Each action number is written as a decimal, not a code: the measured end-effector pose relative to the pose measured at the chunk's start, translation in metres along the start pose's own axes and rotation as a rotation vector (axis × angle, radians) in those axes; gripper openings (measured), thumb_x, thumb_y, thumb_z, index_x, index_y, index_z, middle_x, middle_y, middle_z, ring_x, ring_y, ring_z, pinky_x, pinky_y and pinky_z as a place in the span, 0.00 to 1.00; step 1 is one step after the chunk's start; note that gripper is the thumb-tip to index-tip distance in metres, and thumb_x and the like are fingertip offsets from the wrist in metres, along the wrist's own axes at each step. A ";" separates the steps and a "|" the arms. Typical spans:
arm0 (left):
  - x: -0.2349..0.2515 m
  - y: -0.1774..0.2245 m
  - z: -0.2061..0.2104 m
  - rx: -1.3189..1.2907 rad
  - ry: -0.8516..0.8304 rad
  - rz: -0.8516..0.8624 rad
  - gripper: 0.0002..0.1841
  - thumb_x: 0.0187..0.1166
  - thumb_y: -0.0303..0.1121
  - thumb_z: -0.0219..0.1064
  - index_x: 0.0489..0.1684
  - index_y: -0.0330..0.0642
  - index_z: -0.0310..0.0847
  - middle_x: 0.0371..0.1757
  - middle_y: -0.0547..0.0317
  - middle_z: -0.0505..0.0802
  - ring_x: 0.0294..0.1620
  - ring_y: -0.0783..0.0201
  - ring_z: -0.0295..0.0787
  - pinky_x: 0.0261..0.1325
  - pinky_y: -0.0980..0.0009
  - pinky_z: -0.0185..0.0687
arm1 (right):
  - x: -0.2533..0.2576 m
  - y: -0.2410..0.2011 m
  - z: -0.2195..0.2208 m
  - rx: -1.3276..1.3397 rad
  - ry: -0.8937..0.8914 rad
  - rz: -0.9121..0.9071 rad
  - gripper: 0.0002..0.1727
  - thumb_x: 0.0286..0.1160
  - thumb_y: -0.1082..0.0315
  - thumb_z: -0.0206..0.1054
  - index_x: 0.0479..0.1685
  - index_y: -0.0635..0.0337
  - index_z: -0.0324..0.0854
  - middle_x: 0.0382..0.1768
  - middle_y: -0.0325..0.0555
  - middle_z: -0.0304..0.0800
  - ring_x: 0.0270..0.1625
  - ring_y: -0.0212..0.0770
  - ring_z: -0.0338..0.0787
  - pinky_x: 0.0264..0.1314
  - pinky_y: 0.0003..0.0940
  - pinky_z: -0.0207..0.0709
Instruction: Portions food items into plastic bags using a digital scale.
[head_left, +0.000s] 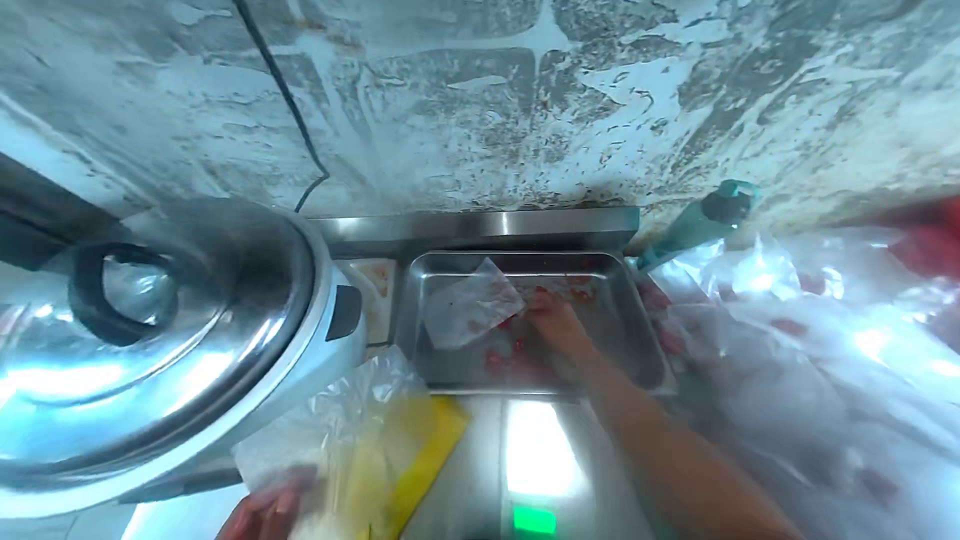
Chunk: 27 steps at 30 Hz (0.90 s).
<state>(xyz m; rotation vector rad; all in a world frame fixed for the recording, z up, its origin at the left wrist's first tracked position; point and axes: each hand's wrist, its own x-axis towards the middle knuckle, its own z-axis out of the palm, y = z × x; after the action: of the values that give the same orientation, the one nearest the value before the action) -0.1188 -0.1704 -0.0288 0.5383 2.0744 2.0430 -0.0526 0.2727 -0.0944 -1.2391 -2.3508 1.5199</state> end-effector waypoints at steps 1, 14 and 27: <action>-0.004 0.000 -0.005 0.001 0.041 0.023 0.10 0.83 0.21 0.57 0.50 0.41 0.84 0.48 0.70 0.96 0.53 0.71 0.93 0.63 0.64 0.87 | 0.010 -0.009 0.009 -0.057 -0.013 0.017 0.39 0.75 0.53 0.75 0.82 0.64 0.70 0.71 0.65 0.82 0.70 0.62 0.84 0.72 0.64 0.76; -0.042 -0.043 0.041 0.473 0.239 0.180 0.20 0.81 0.22 0.63 0.65 0.19 0.63 0.54 0.49 0.90 0.58 0.71 0.89 0.66 0.69 0.85 | 0.016 -0.074 0.032 0.154 0.023 -0.089 0.12 0.84 0.67 0.67 0.57 0.65 0.85 0.48 0.56 0.91 0.46 0.49 0.91 0.51 0.52 0.86; -0.029 -0.119 0.044 1.090 -0.338 0.222 0.28 0.72 0.50 0.68 0.58 0.32 0.90 0.63 0.37 0.91 0.68 0.35 0.85 0.68 0.40 0.80 | -0.167 0.054 -0.074 0.546 0.592 -0.013 0.07 0.81 0.74 0.59 0.51 0.63 0.79 0.32 0.36 0.85 0.31 0.29 0.85 0.36 0.29 0.85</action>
<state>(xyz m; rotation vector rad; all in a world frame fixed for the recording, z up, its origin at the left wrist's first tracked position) -0.0912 -0.1395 -0.1518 1.1799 2.8004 0.6059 0.1250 0.2262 -0.0436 -1.2826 -1.4509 1.3959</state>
